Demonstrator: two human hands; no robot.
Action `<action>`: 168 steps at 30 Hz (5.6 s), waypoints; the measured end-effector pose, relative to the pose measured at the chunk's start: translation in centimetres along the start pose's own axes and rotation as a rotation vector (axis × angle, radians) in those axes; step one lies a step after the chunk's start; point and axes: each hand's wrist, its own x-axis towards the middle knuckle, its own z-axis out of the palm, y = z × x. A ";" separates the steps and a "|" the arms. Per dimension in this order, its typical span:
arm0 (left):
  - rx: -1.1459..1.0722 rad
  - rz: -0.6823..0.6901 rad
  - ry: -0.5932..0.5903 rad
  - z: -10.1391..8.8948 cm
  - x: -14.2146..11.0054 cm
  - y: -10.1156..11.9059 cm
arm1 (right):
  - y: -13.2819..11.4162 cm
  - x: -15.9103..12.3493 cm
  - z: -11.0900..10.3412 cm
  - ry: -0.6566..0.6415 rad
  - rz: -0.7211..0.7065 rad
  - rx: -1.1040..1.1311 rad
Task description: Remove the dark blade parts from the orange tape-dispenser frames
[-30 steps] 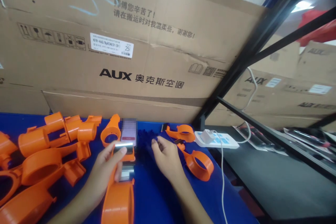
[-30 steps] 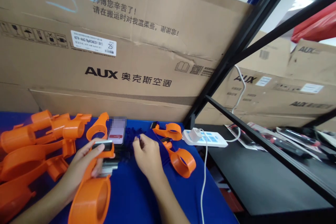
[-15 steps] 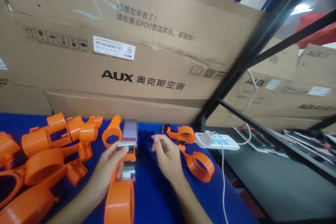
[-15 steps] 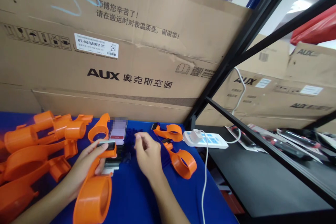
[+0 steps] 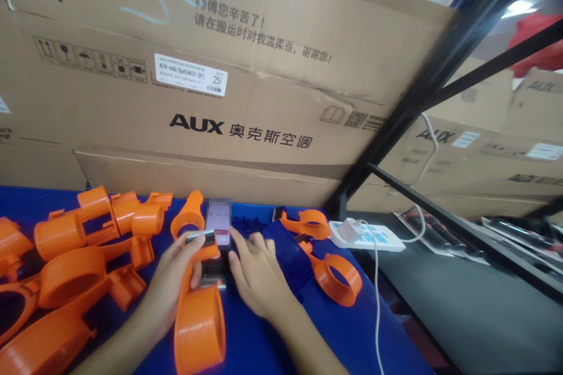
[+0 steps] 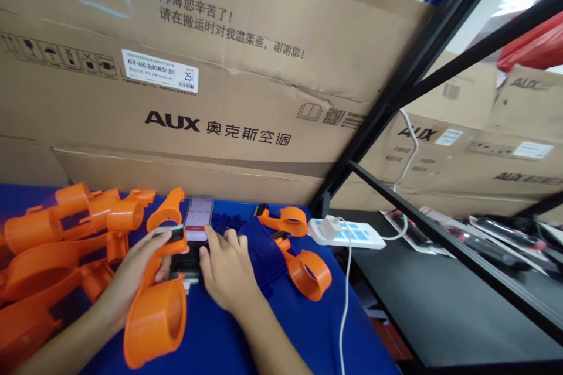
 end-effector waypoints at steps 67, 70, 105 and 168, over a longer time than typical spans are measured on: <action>0.256 0.183 -0.263 0.6 -1.5 0.0 | -2.4 0.1 -0.9 0.253 0.135 0.837; 0.251 0.171 -0.232 0.2 -1.2 0.5 | -2.2 0.1 -1.3 0.276 0.165 0.830; -0.389 0.122 -0.204 -2.0 -1.1 3.8 | 0.3 -0.3 -0.5 0.156 -0.011 0.297; -0.318 0.085 -0.050 -1.0 -1.4 4.2 | -1.9 5.7 -2.7 -0.099 -0.004 0.547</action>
